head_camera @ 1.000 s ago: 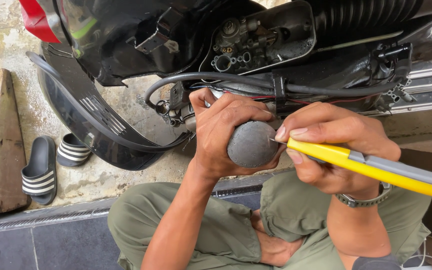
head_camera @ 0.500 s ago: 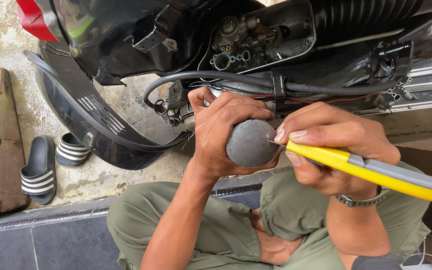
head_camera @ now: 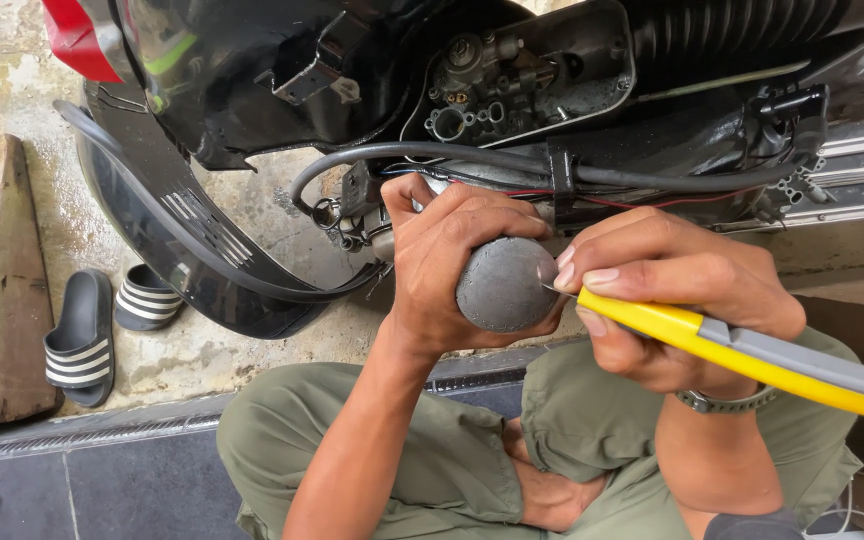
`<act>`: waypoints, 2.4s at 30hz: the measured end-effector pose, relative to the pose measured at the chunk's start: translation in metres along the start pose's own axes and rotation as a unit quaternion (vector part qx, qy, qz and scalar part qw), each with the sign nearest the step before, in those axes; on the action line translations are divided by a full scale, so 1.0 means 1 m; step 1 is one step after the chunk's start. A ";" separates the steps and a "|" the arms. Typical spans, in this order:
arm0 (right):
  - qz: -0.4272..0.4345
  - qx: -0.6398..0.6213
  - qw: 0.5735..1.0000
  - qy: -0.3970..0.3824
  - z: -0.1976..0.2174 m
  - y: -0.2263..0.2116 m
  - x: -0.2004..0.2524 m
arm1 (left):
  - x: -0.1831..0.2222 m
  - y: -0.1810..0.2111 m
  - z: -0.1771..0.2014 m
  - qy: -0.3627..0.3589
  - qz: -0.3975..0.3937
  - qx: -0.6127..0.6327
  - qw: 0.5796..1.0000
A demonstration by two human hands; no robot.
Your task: Scraping carbon buildup off a motorcycle piston head using a utility knife
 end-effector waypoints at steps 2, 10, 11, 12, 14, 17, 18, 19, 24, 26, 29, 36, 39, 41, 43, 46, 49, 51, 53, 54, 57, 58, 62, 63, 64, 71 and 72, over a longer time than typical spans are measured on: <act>0.006 0.003 1.000 -0.004 -0.001 -0.001 -0.002 | 0.001 -0.001 0.000 -0.005 0.002 0.004 1.000; 0.016 0.006 1.000 -0.002 0.000 0.000 -0.002 | 0.002 -0.001 0.001 -0.007 -0.001 0.010 1.000; 0.026 0.015 0.999 -0.014 0.000 -0.001 -0.002 | 0.002 -0.001 0.001 -0.008 0.000 0.014 1.000; 0.037 0.026 0.999 -0.026 0.000 -0.002 -0.003 | 0.001 -0.002 0.001 -0.010 0.000 0.017 1.000; 0.036 0.018 0.999 -0.022 0.000 -0.001 -0.002 | 0.001 -0.001 0.001 -0.008 -0.001 0.014 1.000; 0.036 0.006 0.999 -0.020 0.000 0.000 -0.002 | 0.002 -0.002 0.002 -0.010 0.000 0.012 1.000; 0.039 0.004 0.999 -0.023 0.000 0.001 -0.002 | 0.002 -0.002 0.001 -0.011 -0.002 0.014 1.000; 0.039 0.004 0.999 -0.023 0.000 0.000 -0.002 | 0.002 -0.002 0.001 -0.011 -0.002 0.015 1.000; 0.035 0.009 0.999 -0.016 0.000 0.000 -0.002 | 0.001 -0.001 0.001 -0.008 -0.001 0.010 1.000; 0.032 0.012 0.999 -0.016 -0.001 -0.003 -0.004 | 0.002 -0.001 0.001 -0.008 0.000 0.012 1.000; 0.033 0.015 0.999 -0.018 -0.001 -0.003 -0.004 | 0.001 -0.001 0.001 -0.008 -0.001 0.011 1.000; 0.022 0.028 0.999 -0.015 -0.003 -0.007 -0.008 | 0.002 -0.002 0.000 -0.008 0.000 0.014 1.000; 0.033 0.009 0.999 -0.009 -0.002 -0.001 -0.004 | 0.000 0.000 0.001 -0.011 0.003 0.005 1.000; 0.033 0.011 0.999 -0.015 -0.002 -0.003 -0.006 | 0.001 -0.001 0.001 -0.009 0.002 0.008 1.000; 0.034 0.015 0.999 -0.021 -0.002 -0.005 -0.006 | 0.001 0.000 0.000 -0.007 0.000 0.012 1.000; 0.024 0.009 1.000 -0.006 -0.001 -0.002 -0.005 | 0.000 0.000 0.002 -0.009 0.003 0.003 1.000; 0.037 0.016 0.999 -0.022 -0.002 -0.003 -0.005 | 0.001 -0.001 0.001 -0.011 0.001 0.007 1.000; 0.015 0.013 1.000 -0.012 -0.001 -0.003 -0.004 | 0.002 -0.002 0.000 -0.006 -0.003 0.009 1.000; 0.012 0.005 1.000 -0.008 -0.001 -0.001 -0.003 | 0.000 -0.001 0.001 -0.008 0.000 0.011 1.000; 0.008 -0.002 1.000 -0.003 -0.001 0.000 -0.001 | 0.000 0.000 0.002 -0.010 0.002 0.014 1.000; 0.019 0.014 1.000 -0.015 -0.001 -0.003 -0.005 | 0.002 -0.002 0.001 -0.013 0.000 0.009 1.000; 0.019 0.014 1.000 -0.014 -0.001 -0.002 -0.004 | 0.002 -0.002 0.000 -0.013 -0.001 0.009 1.000; 0.018 0.005 1.000 -0.010 -0.001 -0.001 -0.004 | 0.001 -0.001 0.001 -0.011 0.003 0.012 1.000; 0.024 0.012 0.999 -0.016 -0.001 -0.003 -0.005 | 0.001 0.000 0.001 -0.012 0.003 0.011 1.000; 0.024 0.014 0.999 -0.016 -0.001 -0.003 -0.005 | 0.001 -0.001 0.001 -0.012 0.002 0.012 1.000; 0.018 0.008 1.000 -0.011 -0.002 -0.003 -0.005 | 0.002 -0.001 0.001 -0.012 0.005 0.015 1.000; 0.017 0.013 1.000 -0.007 -0.002 -0.004 -0.006 | 0.002 -0.002 0.001 -0.010 0.003 0.016 1.000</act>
Point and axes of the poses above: each hand's wrist, its own x-axis away from the middle knuckle, its own z-axis out of the back of the hand, y = z × x, the point moved 5 cm from there along -x, towards the middle knuckle, and after that the axes turned 4 degrees about -y, right-handed, at the moved point
